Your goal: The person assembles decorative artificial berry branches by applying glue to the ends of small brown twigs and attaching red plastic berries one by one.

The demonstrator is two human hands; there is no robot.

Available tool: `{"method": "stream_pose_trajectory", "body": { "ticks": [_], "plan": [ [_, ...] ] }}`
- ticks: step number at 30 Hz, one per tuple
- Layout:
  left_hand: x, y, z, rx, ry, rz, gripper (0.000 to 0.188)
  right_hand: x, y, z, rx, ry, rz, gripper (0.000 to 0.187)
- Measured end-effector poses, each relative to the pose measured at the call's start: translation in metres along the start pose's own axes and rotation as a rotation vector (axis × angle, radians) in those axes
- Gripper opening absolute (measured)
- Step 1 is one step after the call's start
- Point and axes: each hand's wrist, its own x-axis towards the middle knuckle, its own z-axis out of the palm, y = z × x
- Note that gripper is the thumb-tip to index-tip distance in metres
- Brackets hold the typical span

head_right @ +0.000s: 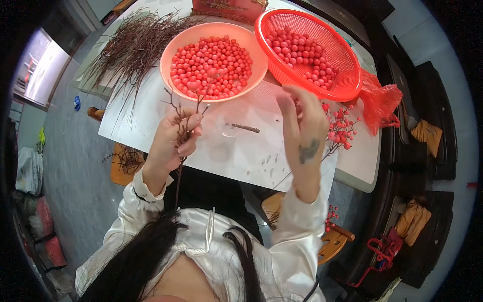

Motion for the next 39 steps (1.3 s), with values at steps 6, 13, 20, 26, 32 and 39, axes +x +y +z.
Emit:
{"method": "stream_pose_trajectory", "body": {
  "ticks": [6, 13, 20, 26, 32, 39],
  "plan": [
    [0.005, 0.003, 0.007, -0.050, 0.002, -0.044, 0.016, 0.089, 0.047, 0.077, 0.083, -0.435, -0.550, 0.012],
    [-0.001, 0.017, 0.004, -0.101, -0.001, -0.009, 0.008, 0.105, 0.039, 0.151, -0.485, -0.725, -0.449, 0.015],
    [0.003, 0.012, 0.011, -0.107, -0.061, -0.035, 0.006, 0.105, 0.081, 0.178, -0.561, -0.680, -0.575, 0.006],
    [0.002, 0.011, 0.011, -0.081, -0.059, -0.030, 0.004, 0.101, 0.080, 0.174, -0.616, -0.692, -0.651, 0.008],
    [0.004, 0.010, 0.013, -0.077, -0.031, -0.009, 0.010, 0.102, 0.075, 0.147, -0.408, -0.663, -0.491, 0.009],
    [0.001, 0.011, 0.016, -0.084, -0.052, 0.011, 0.009, 0.126, 0.060, 0.118, -0.210, -0.474, -0.472, 0.019]
  ]
}}
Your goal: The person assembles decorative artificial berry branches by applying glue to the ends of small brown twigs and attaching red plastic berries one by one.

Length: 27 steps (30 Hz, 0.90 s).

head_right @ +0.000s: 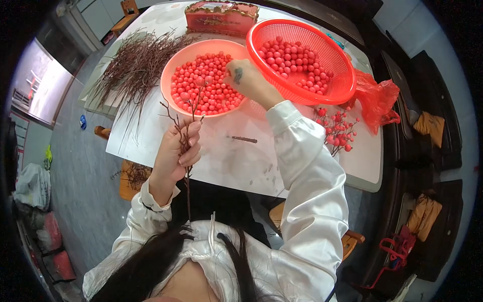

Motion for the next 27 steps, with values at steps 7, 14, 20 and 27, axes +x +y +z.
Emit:
{"method": "stream_pose_trajectory", "body": {
  "ticks": [7, 14, 20, 27],
  "plan": [
    [0.000, -0.005, 0.005, -0.008, -0.007, -0.002, 0.007, -0.012, -0.008, -0.011, 0.290, -0.069, 0.200, 0.015],
    [-0.008, -0.002, 0.009, 0.103, 0.037, 0.039, 0.006, -0.061, -0.069, -0.049, 0.788, 0.130, 0.222, 0.015],
    [-0.022, -0.001, 0.030, 0.226, 0.108, 0.110, 0.003, -0.127, -0.125, -0.042, 1.442, 0.109, 0.407, 0.024],
    [-0.028, -0.002, 0.040, 0.310, 0.155, 0.166, 0.003, -0.134, -0.131, -0.036, 1.517, 0.169, 0.338, 0.022]
  ]
}}
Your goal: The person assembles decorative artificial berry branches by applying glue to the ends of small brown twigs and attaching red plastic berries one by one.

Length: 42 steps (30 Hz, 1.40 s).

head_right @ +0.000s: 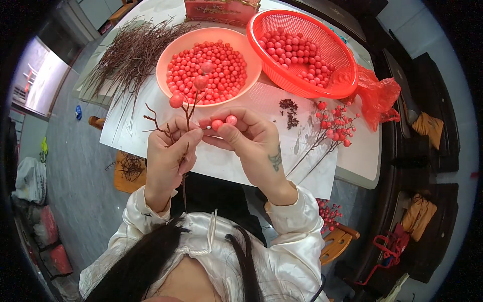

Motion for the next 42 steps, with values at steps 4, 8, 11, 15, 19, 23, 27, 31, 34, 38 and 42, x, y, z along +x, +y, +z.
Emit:
{"method": "stream_pose_trajectory", "body": {
  "ticks": [4, 8, 11, 15, 19, 23, 27, 31, 34, 38, 42],
  "plan": [
    [0.000, -0.002, -0.004, -0.026, -0.045, 0.006, 0.008, 0.002, 0.002, -0.001, 0.005, -0.018, -0.005, 0.021],
    [0.002, -0.002, -0.006, -0.022, -0.072, -0.020, 0.008, 0.002, 0.002, -0.005, 0.008, -0.016, 0.050, 0.022],
    [0.002, -0.003, -0.005, -0.009, -0.066, -0.005, 0.007, 0.002, 0.002, -0.006, -0.017, -0.011, 0.073, 0.022],
    [0.003, -0.004, -0.005, -0.014, -0.067, -0.017, 0.008, 0.002, 0.006, -0.006, -0.006, -0.007, 0.058, 0.023],
    [0.003, -0.005, -0.001, 0.014, -0.015, 0.003, 0.004, 0.001, 0.009, -0.007, -0.012, 0.002, 0.043, 0.023],
    [0.003, -0.006, -0.005, 0.016, -0.063, 0.010, 0.010, 0.002, 0.010, -0.007, -0.016, -0.006, 0.052, 0.024],
    [0.004, -0.006, -0.005, 0.019, -0.066, 0.004, 0.010, 0.002, 0.011, -0.007, -0.034, -0.006, 0.051, 0.026],
    [0.007, -0.007, -0.006, 0.021, -0.057, -0.048, 0.007, 0.002, 0.009, -0.002, -0.016, 0.104, 0.041, 0.029],
    [0.010, -0.009, -0.009, -0.003, -0.093, -0.059, 0.011, -0.004, 0.004, -0.005, -0.298, 0.344, -0.343, 0.027],
    [0.013, -0.022, -0.019, -0.021, -0.106, -0.023, 0.016, -0.025, 0.005, 0.004, -0.542, 0.236, -0.297, 0.021],
    [0.013, -0.026, -0.019, 0.016, -0.107, 0.011, 0.019, -0.019, 0.020, 0.018, -0.577, 0.160, -0.199, 0.022]
  ]
}}
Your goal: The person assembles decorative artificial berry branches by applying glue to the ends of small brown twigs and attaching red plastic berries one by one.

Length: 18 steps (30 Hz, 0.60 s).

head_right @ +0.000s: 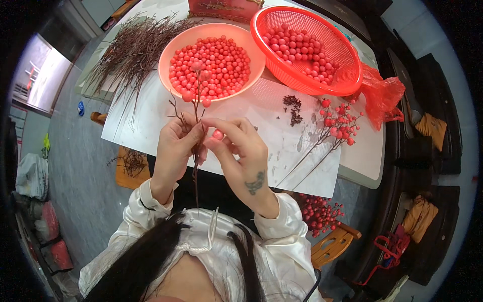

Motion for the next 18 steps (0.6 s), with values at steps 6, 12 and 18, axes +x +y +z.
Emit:
{"method": "stream_pose_trajectory", "body": {
  "ticks": [6, 12, 18],
  "plan": [
    [-0.004, -0.001, -0.007, -0.020, -0.003, -0.047, 0.021, 0.000, 0.015, 0.008, 0.033, 0.056, 0.016, 0.010],
    [-0.013, -0.002, -0.024, 0.013, -0.039, -0.114, 0.017, 0.002, 0.022, 0.005, 0.353, 0.128, 0.145, 0.013],
    [-0.018, -0.001, -0.029, -0.003, -0.053, -0.006, 0.013, 0.001, 0.030, 0.001, 0.375, 0.111, 0.161, 0.018]
  ]
}}
